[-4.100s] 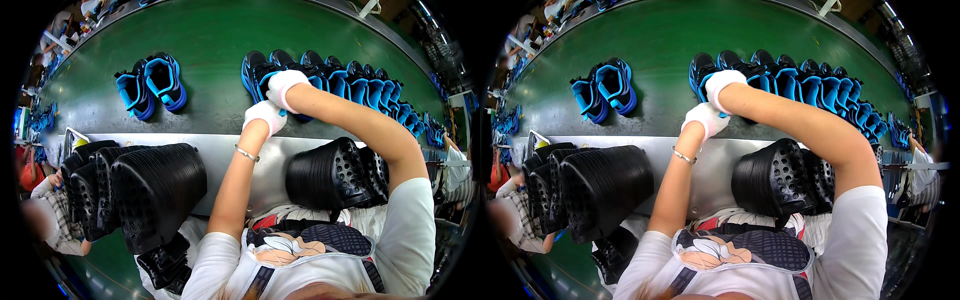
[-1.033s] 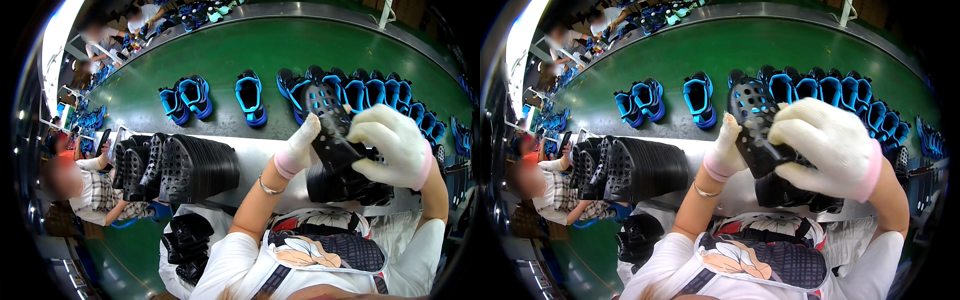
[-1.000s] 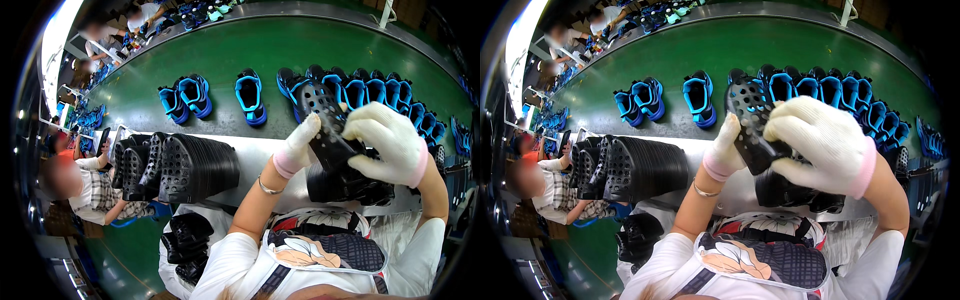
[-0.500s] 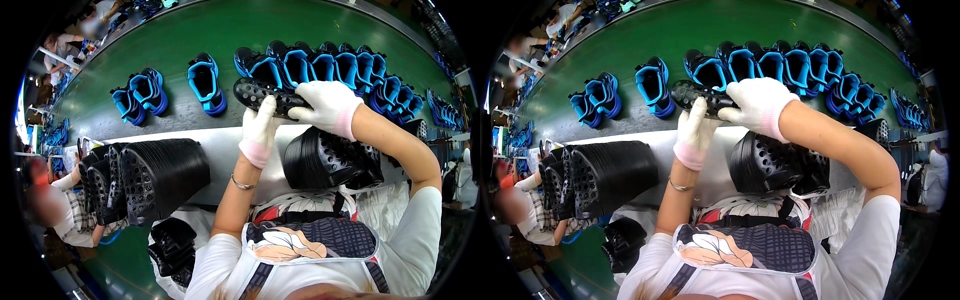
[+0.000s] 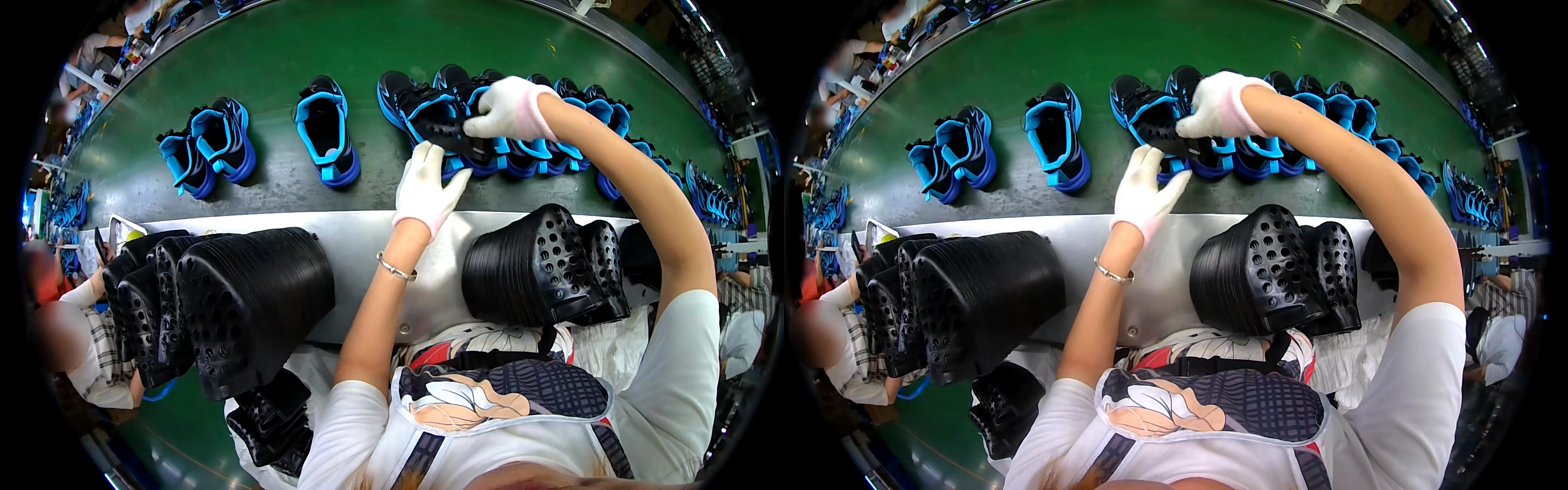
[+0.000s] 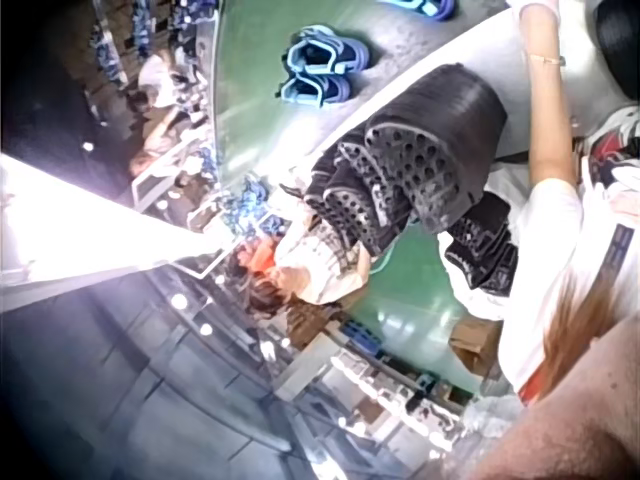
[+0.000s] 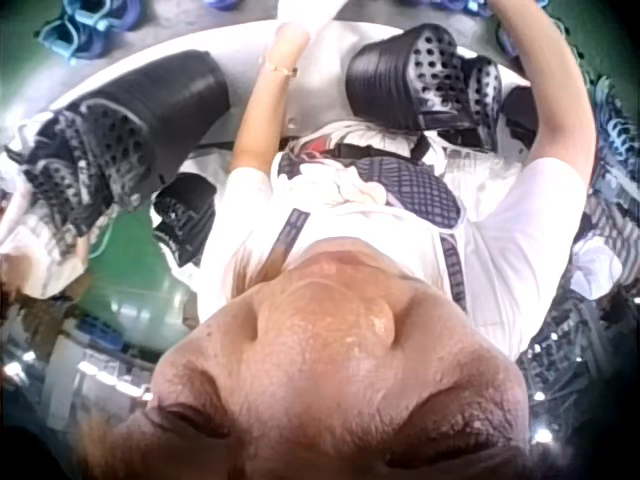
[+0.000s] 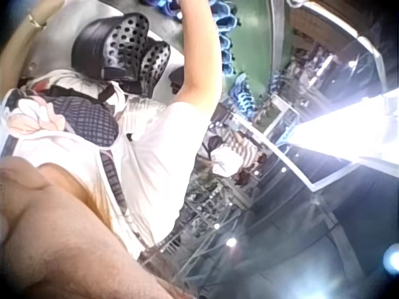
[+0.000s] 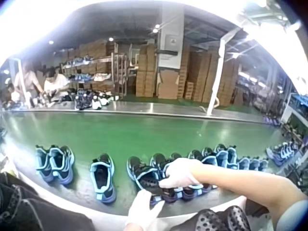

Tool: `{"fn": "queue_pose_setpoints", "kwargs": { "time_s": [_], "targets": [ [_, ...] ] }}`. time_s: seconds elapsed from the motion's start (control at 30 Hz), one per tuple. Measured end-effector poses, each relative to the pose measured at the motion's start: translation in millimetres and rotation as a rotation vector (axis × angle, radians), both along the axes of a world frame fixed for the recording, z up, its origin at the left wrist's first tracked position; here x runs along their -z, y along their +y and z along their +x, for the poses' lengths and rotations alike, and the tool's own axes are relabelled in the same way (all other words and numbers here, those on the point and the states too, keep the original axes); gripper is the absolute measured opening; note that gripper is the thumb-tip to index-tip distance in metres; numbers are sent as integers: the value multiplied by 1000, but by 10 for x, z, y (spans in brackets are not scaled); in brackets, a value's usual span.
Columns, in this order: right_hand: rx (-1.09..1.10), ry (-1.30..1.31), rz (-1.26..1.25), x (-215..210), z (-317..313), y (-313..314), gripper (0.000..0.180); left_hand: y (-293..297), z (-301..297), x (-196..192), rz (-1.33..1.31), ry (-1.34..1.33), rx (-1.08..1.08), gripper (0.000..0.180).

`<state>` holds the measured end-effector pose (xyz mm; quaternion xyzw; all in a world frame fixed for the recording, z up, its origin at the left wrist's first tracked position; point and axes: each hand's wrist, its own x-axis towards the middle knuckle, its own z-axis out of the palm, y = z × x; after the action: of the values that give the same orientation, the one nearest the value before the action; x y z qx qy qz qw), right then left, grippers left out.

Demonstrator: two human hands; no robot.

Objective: The person, wearing gloves, picks up shoe soles and blue shoe uppers from a workstation and fits the uppers into the soles one by one, occasionally placing the completed pairs into a white bag.

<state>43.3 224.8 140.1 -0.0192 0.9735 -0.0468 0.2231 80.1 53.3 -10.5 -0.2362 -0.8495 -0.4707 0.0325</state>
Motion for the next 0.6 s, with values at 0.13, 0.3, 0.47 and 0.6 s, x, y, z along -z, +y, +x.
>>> {"fn": "queue_pose_setpoints", "kwargs": {
  "time_s": [0.13, 0.3, 0.47, 0.6],
  "targets": [
    [-9, 42, 77, 128, -235, -243, 54, 92, -156, -13, -193, -121, 30, 41],
    [-60, 19, 153, 531, -355, -526, 38, 187, -556, 3, -514, -309, 178, 46],
    [24, 5, 47, 865, -480, -530, 32, 217, -704, -46, -589, -566, 219, 42],
    [27, 116, 8, 935, -600, -618, 27, 215, -719, -129, -663, -579, 236, 37]
  ]
}}
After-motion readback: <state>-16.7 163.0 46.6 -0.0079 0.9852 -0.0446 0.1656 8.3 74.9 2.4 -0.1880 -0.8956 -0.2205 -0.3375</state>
